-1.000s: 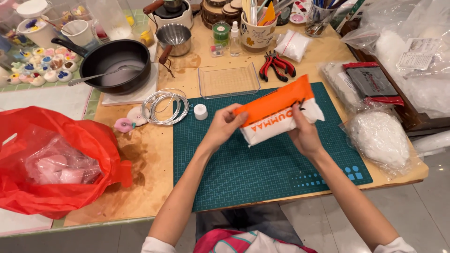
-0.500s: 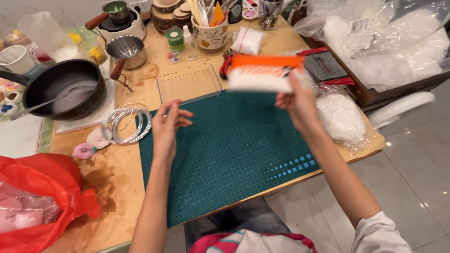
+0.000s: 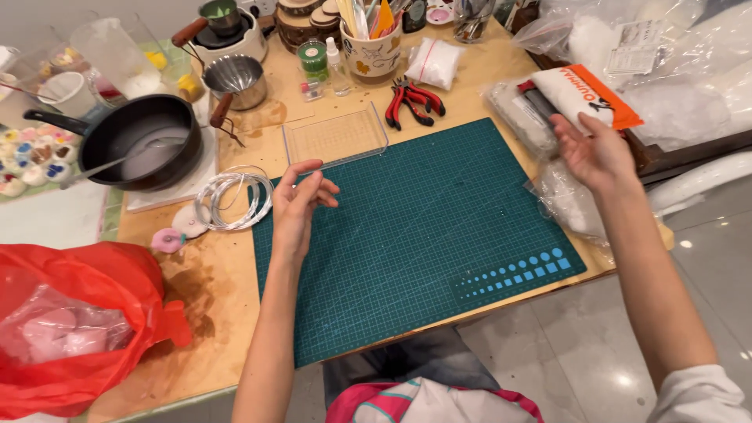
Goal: Kneading and preparing a white clay-like craft material at a workbench.
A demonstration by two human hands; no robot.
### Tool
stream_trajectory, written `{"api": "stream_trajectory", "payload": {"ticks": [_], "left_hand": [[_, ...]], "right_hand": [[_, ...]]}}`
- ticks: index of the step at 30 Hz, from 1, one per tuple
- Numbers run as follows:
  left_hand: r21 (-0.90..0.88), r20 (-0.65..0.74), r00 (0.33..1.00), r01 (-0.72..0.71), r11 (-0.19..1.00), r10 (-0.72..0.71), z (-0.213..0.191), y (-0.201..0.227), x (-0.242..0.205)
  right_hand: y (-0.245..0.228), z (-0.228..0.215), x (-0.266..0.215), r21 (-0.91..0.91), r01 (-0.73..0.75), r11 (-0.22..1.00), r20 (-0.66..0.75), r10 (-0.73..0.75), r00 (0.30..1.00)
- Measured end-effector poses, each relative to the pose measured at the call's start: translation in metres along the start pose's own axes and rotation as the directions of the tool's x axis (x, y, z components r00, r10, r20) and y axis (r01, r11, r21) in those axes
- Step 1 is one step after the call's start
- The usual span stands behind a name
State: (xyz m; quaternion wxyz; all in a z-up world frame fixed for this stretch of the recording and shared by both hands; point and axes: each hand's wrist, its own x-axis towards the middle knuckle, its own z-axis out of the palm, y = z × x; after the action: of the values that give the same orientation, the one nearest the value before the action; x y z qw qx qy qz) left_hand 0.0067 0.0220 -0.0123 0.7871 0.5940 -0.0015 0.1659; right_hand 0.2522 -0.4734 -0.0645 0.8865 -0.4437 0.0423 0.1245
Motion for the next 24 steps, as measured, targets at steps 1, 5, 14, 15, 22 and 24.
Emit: {"api": "stream_trajectory", "payload": {"ticks": [1,5,14,15,22,24], "left_hand": [[0.008,0.001,1.000,-0.002,1.000,0.002,-0.002,0.000,0.000],[0.002,-0.008,1.000,-0.004,1.000,0.004,-0.010,-0.001,0.007],[0.088,-0.084,0.995,-0.046,0.995,0.054,-0.023,-0.008,0.016],[0.115,-0.107,0.992,-0.061,0.991,0.073,-0.028,-0.009,0.015],[0.037,-0.253,0.948,-0.188,0.981,0.191,-0.048,0.023,0.009],[0.033,-0.272,0.937,-0.221,0.975,0.221,-0.052,0.036,-0.005]], "right_hand": [[-0.004,0.009,-0.016,0.008,-0.001,1.000,0.003,0.001,1.000],[-0.028,0.043,-0.103,0.204,-0.002,0.979,0.096,-0.018,0.995],[0.016,0.018,-0.163,-0.903,0.168,-0.396,0.384,-0.566,0.730],[0.026,0.014,-0.162,-0.882,0.143,-0.449,0.400,-0.554,0.730],[0.014,0.038,-0.170,-0.929,0.022,-0.368,0.211,-0.482,0.850],[0.011,0.025,-0.165,-0.938,0.035,-0.344,0.207,-0.476,0.855]]}}
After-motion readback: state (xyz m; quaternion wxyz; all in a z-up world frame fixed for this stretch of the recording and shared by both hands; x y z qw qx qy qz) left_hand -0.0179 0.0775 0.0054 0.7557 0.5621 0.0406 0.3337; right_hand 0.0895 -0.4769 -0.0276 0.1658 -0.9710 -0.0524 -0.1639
